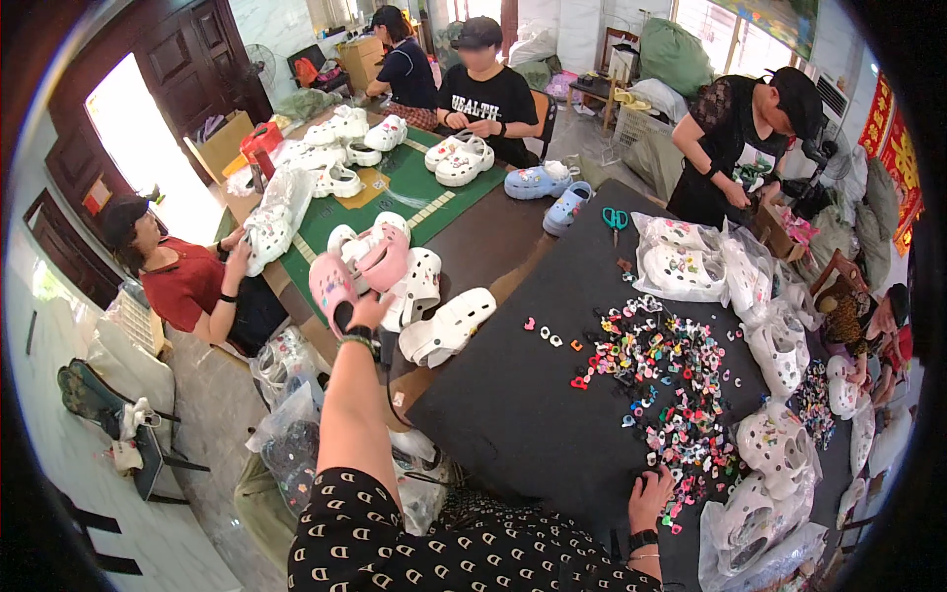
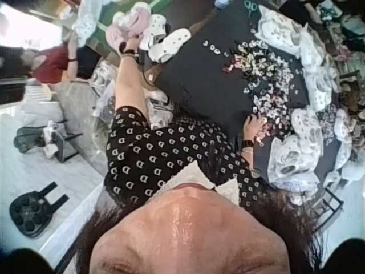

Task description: Insert decorative charms into the holes of foam clogs and package them.

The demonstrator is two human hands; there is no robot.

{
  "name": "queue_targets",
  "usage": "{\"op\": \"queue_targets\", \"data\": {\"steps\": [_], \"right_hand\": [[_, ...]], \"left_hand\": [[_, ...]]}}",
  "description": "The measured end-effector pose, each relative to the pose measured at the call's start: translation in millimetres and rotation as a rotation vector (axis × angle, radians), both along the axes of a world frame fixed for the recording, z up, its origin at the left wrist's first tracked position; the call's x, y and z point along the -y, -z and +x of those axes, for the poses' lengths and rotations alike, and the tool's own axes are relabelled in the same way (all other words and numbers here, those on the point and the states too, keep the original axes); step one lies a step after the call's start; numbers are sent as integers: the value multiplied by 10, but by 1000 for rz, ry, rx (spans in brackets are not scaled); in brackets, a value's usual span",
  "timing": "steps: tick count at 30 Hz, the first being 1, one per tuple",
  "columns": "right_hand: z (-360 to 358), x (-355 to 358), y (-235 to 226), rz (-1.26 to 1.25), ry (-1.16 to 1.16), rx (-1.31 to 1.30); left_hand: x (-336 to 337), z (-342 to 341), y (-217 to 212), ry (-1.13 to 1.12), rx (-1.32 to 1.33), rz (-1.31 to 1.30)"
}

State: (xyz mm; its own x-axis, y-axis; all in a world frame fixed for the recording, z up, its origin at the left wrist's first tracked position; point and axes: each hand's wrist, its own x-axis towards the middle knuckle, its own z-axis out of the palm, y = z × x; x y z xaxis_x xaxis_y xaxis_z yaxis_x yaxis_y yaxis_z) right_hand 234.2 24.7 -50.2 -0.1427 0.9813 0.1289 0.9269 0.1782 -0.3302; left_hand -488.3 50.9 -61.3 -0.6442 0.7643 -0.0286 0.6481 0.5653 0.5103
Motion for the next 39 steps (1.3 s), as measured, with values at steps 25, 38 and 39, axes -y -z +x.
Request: {"op": "queue_targets", "data": {"steps": [25,38,39], "right_hand": [[453,6,14,115,22,-217],[844,76,-36,6,-47,-249],[801,131,0,76,-102,-170]], "left_hand": [[823,2435,-42,176,-21,-208],[1643,2381,30,10,42,-65],[1955,2246,201,2,5,97]]}}
